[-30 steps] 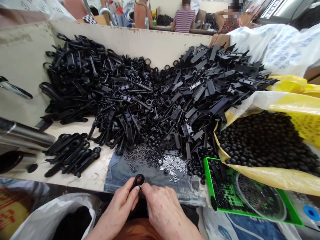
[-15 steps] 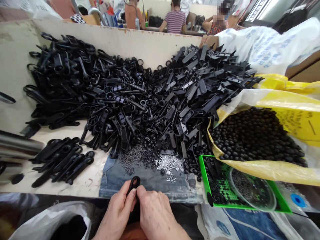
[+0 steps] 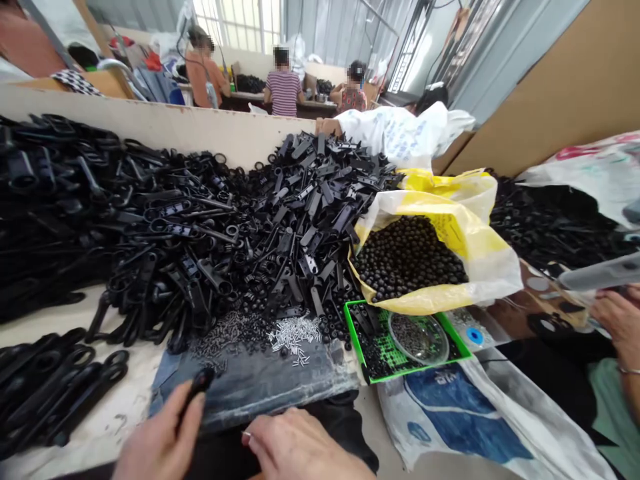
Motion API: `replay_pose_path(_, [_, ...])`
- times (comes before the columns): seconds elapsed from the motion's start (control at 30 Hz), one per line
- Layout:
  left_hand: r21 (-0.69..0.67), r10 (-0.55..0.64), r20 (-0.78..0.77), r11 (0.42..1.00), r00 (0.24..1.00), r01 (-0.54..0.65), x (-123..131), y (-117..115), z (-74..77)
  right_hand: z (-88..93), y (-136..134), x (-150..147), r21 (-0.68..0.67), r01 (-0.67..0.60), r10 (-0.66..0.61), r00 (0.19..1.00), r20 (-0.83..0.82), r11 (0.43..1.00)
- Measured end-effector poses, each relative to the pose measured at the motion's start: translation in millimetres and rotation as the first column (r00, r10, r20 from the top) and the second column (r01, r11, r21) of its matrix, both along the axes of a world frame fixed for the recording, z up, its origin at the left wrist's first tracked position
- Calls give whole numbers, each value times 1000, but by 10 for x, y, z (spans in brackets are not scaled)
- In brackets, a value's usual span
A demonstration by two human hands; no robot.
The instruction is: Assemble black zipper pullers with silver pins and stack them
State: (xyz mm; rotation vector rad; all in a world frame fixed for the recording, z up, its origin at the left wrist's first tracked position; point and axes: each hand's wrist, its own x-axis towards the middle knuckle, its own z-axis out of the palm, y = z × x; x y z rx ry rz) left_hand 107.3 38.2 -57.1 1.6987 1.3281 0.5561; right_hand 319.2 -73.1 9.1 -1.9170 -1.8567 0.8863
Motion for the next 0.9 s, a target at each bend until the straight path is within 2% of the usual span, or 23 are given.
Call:
replay_pose_path(0.07, [-220,145,151,969,978,-110,6,108,177,141,112,226,39,57,-60,993,99,998])
replay_pose_path(0.1, [-370,214,239,922,947,-115,50,128,264,207,221,359,51,105,-112,982,154,993])
replay_pose_path(0.17, [-612,343,389,790,855,-38,205,103,420,292,502,617,129,236,-267,894,359,963])
replay_pose_path(0.2, [-680,392,447,733,804,20,298,69,483,303,649,723,165,265,-310,862,401,950])
replay_pose_path(0.27, [-715,458,533,694,712,89,471,-7,568,259,902,860,198,291,-351,821,450,936])
replay_pose_path(0.37, [-699,471,592,704,654,125,600,-55,586,99,1115,901,222,324,-393,781,486,919])
replay_pose_path(0.47, [-729,496,608,659,620,187,573,-19,524,-48,1171,903,255,352,-434,770,467,900])
replay_pose_path(0.57, [-757,548,608,620,575,209,517,22,452,-140,1173,956,295,373,-467,795,387,880])
replay_pose_path(0.77, [-783,590,585,589,556,199,510,41,399,-271,1146,1056,392,389,-484,856,180,834])
replay_pose_path(0.9, [-776,582,569,614,581,144,517,26,442,-251,1109,1103,421,426,-486,873,40,801])
